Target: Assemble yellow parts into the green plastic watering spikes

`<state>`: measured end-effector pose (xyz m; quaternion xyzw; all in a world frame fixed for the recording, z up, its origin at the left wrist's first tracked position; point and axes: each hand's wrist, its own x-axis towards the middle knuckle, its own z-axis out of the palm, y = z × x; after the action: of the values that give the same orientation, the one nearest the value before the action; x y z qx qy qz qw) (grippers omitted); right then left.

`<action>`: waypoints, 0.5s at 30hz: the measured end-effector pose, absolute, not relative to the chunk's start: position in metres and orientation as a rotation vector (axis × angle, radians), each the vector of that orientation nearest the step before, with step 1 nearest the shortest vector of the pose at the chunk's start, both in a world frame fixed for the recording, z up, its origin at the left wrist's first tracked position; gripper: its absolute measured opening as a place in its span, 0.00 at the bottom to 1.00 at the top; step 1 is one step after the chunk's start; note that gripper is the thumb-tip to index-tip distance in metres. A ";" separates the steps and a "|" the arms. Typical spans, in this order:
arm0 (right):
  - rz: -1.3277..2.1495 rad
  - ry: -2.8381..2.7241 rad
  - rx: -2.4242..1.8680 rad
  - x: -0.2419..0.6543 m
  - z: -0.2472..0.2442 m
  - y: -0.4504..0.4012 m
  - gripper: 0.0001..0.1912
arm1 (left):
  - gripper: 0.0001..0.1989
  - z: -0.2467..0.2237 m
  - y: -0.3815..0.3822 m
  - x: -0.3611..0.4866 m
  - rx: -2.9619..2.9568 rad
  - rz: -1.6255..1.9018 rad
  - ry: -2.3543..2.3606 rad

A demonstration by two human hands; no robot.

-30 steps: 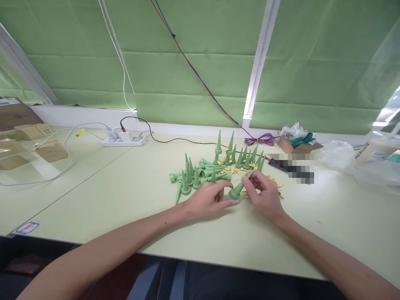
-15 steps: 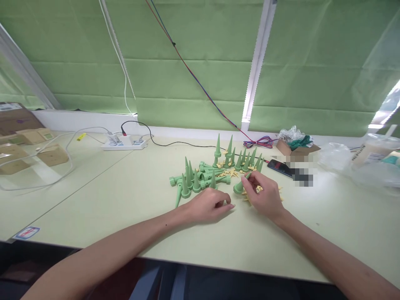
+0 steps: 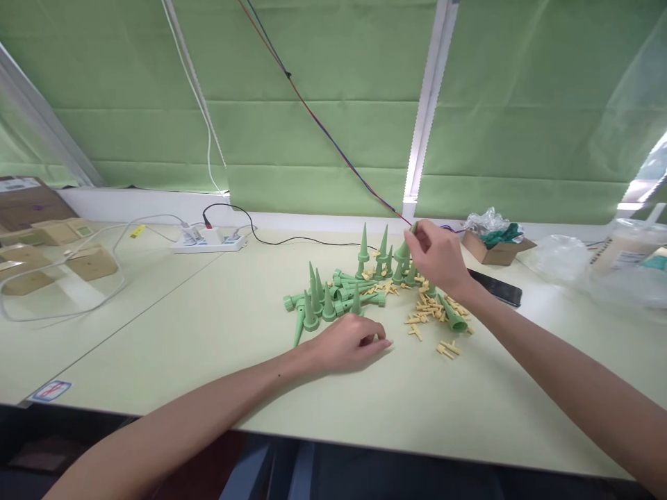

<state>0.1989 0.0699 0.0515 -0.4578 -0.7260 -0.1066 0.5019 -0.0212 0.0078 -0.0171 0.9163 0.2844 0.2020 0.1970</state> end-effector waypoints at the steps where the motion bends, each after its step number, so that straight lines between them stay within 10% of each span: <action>1: -0.251 -1.744 -1.122 0.201 0.055 0.077 0.13 | 0.16 -0.017 0.008 -0.021 2.566 0.562 0.802; 15: -0.309 -1.840 -1.306 0.209 0.048 0.120 0.10 | 0.17 -0.019 0.010 -0.022 2.561 0.566 0.775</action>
<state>0.2087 0.1199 0.0477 -0.5208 -0.7336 -0.1234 0.4187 -0.0218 0.0099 -0.0189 0.9171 0.2774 0.2026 0.2022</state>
